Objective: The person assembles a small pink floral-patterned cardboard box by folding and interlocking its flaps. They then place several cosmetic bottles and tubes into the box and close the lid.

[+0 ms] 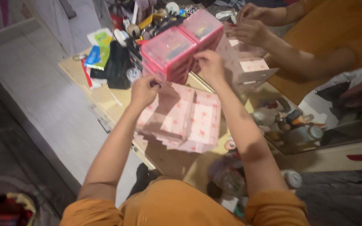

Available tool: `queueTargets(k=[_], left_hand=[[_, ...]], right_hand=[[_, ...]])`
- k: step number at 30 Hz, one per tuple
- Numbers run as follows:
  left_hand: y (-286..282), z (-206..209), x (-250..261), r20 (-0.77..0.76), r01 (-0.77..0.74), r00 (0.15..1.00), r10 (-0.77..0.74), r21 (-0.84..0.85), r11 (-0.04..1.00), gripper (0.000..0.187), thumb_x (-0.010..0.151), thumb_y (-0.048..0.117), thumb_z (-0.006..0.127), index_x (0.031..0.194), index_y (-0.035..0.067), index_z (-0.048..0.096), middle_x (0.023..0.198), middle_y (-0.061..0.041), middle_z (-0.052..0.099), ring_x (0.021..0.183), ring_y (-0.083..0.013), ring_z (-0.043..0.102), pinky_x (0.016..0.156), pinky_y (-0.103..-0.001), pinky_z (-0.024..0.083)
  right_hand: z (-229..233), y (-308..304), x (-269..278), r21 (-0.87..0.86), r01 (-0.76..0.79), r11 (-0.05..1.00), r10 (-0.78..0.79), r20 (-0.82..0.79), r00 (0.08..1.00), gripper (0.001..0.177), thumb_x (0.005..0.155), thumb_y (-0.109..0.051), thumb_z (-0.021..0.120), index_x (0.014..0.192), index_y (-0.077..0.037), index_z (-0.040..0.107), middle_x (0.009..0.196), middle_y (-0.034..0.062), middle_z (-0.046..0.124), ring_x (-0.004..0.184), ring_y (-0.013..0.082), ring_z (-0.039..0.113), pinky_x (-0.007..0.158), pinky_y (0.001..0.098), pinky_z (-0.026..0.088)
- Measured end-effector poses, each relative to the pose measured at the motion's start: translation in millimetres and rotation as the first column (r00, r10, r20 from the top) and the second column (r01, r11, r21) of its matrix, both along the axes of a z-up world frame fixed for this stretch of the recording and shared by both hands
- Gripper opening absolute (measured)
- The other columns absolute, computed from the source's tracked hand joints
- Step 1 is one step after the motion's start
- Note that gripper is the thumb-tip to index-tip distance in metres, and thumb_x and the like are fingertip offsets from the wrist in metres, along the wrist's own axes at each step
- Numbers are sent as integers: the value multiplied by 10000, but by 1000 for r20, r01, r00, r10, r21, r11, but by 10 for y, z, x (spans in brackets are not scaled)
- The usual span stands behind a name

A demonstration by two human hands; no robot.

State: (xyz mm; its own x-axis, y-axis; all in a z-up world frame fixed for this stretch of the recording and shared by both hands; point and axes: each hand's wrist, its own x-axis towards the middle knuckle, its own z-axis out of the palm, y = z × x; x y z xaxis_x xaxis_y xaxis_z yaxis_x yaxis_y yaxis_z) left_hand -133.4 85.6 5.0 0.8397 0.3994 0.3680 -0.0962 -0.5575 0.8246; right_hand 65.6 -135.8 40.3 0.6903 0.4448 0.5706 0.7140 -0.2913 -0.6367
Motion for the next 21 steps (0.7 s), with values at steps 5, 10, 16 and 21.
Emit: queueTargets(k=[5, 10, 16, 21], left_hand=[[485, -20, 297, 4, 18, 1000, -18, -67, 998, 175, 854, 32, 688, 977, 114, 784, 858, -53, 780, 758, -169, 748, 713, -324, 571], [1221, -114, 514, 36, 13, 999, -6, -202, 979, 224, 857, -2, 652, 1010, 100, 779, 840, -48, 771, 722, -125, 736, 666, -277, 571], [1342, -88, 693, 59, 112, 993, -104, -149, 982, 245, 855, -37, 664, 1041, 64, 788, 828, -80, 756, 713, -129, 721, 680, -268, 563], [1287, 17, 684, 111, 268, 962, -248, -234, 935, 249, 878, -70, 645, 1064, 39, 771, 896, -58, 773, 812, -79, 738, 725, -244, 581]], right_hand=[[13, 1029, 821, -159, 33, 987, 3, 222, 975, 235, 801, 18, 718, 1002, -73, 799, 971, 158, 748, 897, 304, 727, 819, 383, 574], [-231, 1543, 1378, -252, 109, 962, -21, 328, 945, 119, 773, -23, 750, 847, -100, 802, 903, 141, 746, 880, 350, 710, 819, 441, 567], [-150, 1523, 1320, -442, 131, 887, 150, 545, 825, 232, 689, -93, 840, 836, -12, 680, 864, 180, 677, 845, 400, 657, 738, 478, 536], [222, 1327, 818, -104, 21, 994, 7, 262, 965, 153, 863, 48, 711, 1005, -8, 707, 926, 136, 713, 811, 239, 733, 711, 337, 581]])
